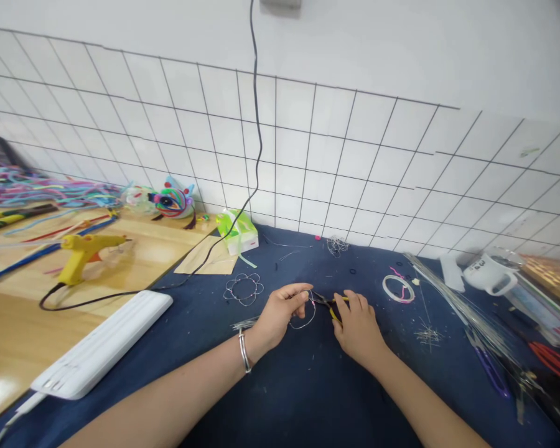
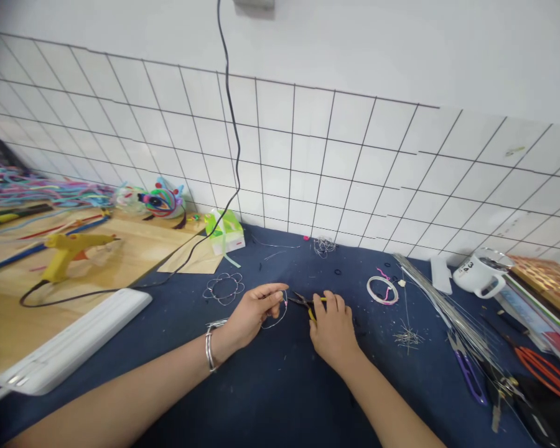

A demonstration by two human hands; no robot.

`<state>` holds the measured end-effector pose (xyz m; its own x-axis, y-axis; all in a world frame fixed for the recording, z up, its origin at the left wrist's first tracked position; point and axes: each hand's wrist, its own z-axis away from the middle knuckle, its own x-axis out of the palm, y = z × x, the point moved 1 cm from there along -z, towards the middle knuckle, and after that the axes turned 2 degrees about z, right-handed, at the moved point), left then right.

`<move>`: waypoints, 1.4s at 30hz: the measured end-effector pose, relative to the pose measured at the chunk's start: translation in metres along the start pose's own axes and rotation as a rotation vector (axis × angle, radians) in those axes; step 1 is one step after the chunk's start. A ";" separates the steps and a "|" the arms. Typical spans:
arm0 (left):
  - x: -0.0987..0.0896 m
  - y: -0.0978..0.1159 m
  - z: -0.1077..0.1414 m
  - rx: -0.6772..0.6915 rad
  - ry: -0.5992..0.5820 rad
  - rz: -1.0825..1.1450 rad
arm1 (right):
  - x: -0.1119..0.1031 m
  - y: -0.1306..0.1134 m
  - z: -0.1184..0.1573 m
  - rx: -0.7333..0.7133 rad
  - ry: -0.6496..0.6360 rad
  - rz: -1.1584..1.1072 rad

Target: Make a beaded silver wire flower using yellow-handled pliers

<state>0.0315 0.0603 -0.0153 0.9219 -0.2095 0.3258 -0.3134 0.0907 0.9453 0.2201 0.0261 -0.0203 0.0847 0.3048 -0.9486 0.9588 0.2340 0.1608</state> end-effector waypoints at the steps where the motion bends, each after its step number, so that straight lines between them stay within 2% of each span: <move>1: 0.000 0.000 -0.001 0.000 -0.005 -0.004 | 0.001 0.002 -0.003 -0.021 0.003 0.007; 4: -0.001 0.002 -0.002 0.029 -0.011 -0.043 | 0.007 0.011 -0.017 -0.106 -0.033 0.002; 8: -0.004 0.006 -0.004 0.096 0.001 -0.115 | 0.014 0.022 -0.035 -0.091 -0.050 -0.005; 12: -0.008 0.010 -0.007 0.128 -0.005 -0.145 | 0.012 0.021 -0.039 -0.119 -0.065 -0.049; 16: -0.011 0.007 -0.011 0.061 -0.029 -0.032 | 0.005 0.013 -0.029 -0.198 -0.066 -0.135; 20: -0.013 0.002 -0.014 -0.021 -0.041 0.144 | 0.006 0.014 -0.025 -0.183 -0.047 -0.210; 22: -0.014 0.001 -0.015 -0.058 -0.041 0.238 | 0.006 0.017 -0.027 -0.163 0.008 -0.195; 25: -0.015 0.001 -0.016 -0.115 -0.047 0.350 | 0.001 0.022 -0.029 -0.156 0.180 -0.069; 28: -0.015 0.002 -0.015 -0.173 -0.081 0.408 | -0.009 0.025 -0.026 -0.247 0.342 0.085; 32: -0.013 0.002 -0.014 -0.254 -0.129 0.443 | -0.016 0.027 -0.020 -0.399 0.469 0.221; 35: -0.013 0.001 -0.014 -0.286 -0.131 0.463 | -0.017 0.028 -0.018 -0.455 0.500 0.268; 42: -0.014 -0.001 -0.015 -0.310 -0.137 0.466 | -0.015 0.029 -0.018 -0.470 0.496 0.233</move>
<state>0.0222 0.0779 -0.0211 0.6580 -0.2019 0.7254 -0.5791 0.4801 0.6589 0.2421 0.0447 0.0034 0.0326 0.7521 -0.6583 0.7036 0.4505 0.5496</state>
